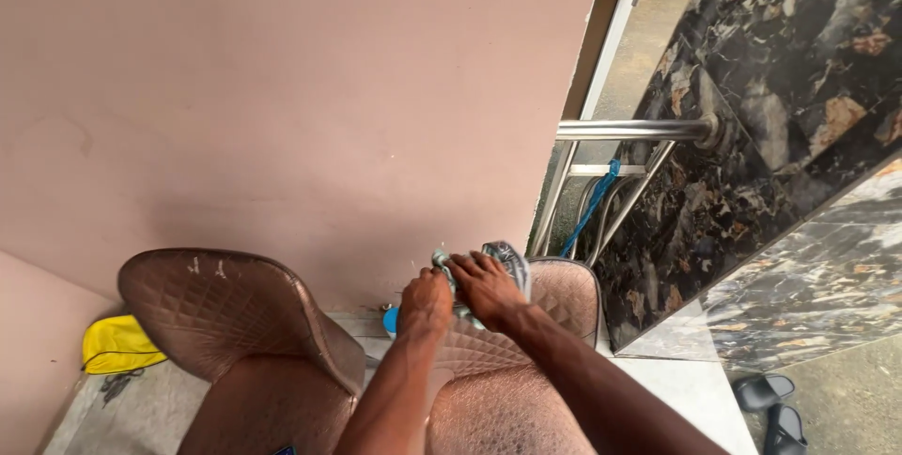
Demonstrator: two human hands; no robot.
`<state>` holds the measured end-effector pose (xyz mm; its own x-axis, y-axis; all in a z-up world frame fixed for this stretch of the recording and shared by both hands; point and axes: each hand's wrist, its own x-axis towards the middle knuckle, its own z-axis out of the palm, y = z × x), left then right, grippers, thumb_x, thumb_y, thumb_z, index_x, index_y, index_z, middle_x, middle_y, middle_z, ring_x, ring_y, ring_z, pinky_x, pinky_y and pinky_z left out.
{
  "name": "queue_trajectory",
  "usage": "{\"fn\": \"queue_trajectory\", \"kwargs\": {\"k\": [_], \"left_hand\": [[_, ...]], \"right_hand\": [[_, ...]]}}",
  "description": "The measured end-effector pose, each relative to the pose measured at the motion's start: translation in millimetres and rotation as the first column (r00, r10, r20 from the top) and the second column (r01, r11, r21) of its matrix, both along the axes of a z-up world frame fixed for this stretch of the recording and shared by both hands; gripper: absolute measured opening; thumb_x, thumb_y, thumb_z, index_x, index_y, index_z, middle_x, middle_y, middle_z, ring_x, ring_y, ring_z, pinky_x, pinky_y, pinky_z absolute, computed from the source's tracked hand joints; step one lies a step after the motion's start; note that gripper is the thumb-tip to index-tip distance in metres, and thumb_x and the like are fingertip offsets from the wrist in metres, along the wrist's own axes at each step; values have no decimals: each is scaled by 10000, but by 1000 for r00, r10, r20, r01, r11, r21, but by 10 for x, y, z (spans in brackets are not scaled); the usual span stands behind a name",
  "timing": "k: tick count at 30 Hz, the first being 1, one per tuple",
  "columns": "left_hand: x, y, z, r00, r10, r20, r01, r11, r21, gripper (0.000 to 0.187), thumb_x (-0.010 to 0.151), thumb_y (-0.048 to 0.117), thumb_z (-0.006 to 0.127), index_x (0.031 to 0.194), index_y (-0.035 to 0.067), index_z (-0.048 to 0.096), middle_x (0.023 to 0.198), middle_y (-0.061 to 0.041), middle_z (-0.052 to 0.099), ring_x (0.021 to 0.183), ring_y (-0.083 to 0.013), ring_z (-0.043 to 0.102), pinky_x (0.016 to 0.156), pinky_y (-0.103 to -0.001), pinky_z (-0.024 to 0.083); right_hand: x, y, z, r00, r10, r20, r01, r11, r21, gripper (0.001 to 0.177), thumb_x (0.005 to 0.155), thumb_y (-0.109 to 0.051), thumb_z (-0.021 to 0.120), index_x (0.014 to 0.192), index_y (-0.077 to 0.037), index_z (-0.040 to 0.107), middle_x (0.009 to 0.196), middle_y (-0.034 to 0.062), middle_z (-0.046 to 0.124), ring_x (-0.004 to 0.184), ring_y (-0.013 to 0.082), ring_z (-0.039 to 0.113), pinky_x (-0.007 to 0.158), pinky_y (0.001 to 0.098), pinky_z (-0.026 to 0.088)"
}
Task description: Clean a set of padded chairs using a spray cleaner and a cloth.
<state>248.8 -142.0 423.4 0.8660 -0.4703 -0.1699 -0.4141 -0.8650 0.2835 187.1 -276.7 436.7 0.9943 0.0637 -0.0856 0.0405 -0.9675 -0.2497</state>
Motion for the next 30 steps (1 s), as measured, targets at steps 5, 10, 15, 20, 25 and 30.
{"fn": "queue_trajectory", "kwargs": {"k": [5, 10, 15, 20, 25, 30], "left_hand": [[132, -122, -78, 1000, 7, 11, -7, 998, 56, 234, 963, 63, 552, 1119, 36, 725, 1201, -204, 697, 1119, -364, 691, 933, -448, 580], [236, -181, -153, 999, 40, 6, -40, 989, 143, 230, 958, 59, 568, 1058, 51, 775, 1158, -194, 726, 1094, -358, 715, 932, -443, 591], [184, -202, -26, 1000, 20, -1, -19, 983, 183, 231, 967, 66, 572, 1064, 44, 781, 1167, -207, 720, 1099, -361, 711, 944, -438, 588], [153, -219, -8, 999, 31, -14, -27, 981, 191, 215, 972, 71, 572, 1106, 29, 735, 1163, -200, 714, 1099, -354, 712, 936, -438, 591], [112, -215, 126, 997, 66, -31, -61, 988, 139, 206, 956, 102, 593, 1114, 64, 720, 1156, -188, 704, 1119, -360, 685, 938, -456, 575], [236, -200, -167, 997, 71, 7, -71, 970, 233, 196, 981, 70, 577, 1083, 72, 744, 1141, -185, 723, 1096, -343, 717, 945, -436, 589]], "right_hand": [[-70, -215, 224, 997, 22, -68, -19, 999, 43, 591, 1021, -312, 548, 1558, -144, 367, 1595, 85, 406, 1496, 319, 313, 1261, 518, 207], [-283, -759, 277, 985, -39, -171, 31, 998, -51, 618, 1003, -363, 557, 1527, -98, 365, 1592, 107, 391, 1489, 313, 314, 1256, 529, 179], [-502, -1449, -339, 983, -181, 12, 181, 984, 4, 558, 1037, -333, 457, 1520, -65, 382, 1580, 138, 418, 1447, 363, 362, 1188, 575, 264], [-340, -579, 621, 947, -261, -188, 256, 965, -52, 667, 1021, -568, 423, 1511, -117, 385, 1556, 159, 415, 1464, 383, 336, 1217, 630, 201], [-126, -254, 287, 993, -99, -67, 94, 993, -66, 733, 1007, -571, 389, 1559, -94, 313, 1524, 201, 415, 1448, 426, 318, 1170, 676, 167], [-218, -792, 2, 997, -27, -76, 20, 995, -99, 619, 1053, -478, 313, 1521, -78, 377, 1504, 166, 450, 1434, 363, 353, 1215, 581, 204]]}}
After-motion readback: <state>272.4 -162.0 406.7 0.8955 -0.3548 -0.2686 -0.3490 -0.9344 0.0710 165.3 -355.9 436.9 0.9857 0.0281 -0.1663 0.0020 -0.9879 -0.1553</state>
